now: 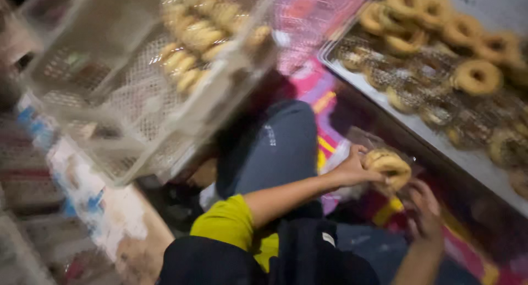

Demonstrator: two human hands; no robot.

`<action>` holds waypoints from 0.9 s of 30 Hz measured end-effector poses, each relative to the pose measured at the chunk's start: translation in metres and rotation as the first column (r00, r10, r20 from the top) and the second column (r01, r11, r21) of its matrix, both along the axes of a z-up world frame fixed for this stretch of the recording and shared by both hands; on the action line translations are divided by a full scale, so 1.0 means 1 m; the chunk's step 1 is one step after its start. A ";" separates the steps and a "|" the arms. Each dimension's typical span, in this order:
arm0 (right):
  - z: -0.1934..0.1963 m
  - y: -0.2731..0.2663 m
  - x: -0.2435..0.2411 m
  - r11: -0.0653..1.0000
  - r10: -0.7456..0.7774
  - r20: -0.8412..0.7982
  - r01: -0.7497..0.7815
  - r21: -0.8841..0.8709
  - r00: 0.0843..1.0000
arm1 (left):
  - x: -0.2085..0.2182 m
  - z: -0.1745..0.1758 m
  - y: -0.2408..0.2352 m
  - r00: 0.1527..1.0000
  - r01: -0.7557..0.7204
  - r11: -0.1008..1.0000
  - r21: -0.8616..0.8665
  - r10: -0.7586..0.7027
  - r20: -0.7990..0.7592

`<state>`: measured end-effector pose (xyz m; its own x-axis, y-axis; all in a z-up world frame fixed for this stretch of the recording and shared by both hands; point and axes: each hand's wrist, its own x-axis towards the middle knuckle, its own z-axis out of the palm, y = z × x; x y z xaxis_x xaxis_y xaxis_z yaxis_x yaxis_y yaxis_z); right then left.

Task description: The person sits on a patterned mat and repeatedly picks donuts from a metal tray, places them into small clear plastic bags, and sets the filled bags into a white plastic crate. The person handles both plain and chocolate-sprinkled donuts.

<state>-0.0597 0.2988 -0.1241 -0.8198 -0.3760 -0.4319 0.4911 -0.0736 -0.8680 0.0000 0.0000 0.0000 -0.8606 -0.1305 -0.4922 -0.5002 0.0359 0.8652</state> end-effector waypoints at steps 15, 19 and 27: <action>0.059 -0.063 -0.008 0.993 0.114 -0.029 -0.114 -0.005 0.993 | 0.171 0.237 -0.507 0.982 -0.166 0.029 -0.986 0.096 -0.163; 0.049 -0.057 -0.007 0.996 0.034 -0.023 -0.032 0.079 0.999 | 0.132 0.146 -0.588 0.979 -0.053 -0.100 -0.994 0.192 -0.072; 0.068 -0.052 0.004 0.987 -0.144 0.211 0.124 0.104 0.967 | 0.106 0.080 -0.609 0.948 -0.013 0.443 -0.896 0.290 0.130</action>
<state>-0.0552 0.2470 -0.0565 -0.7433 -0.2212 -0.6314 0.6590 -0.0791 -0.7480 0.1058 -0.6088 0.0795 -0.6581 -0.7249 -0.2034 -0.7494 0.6047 0.2697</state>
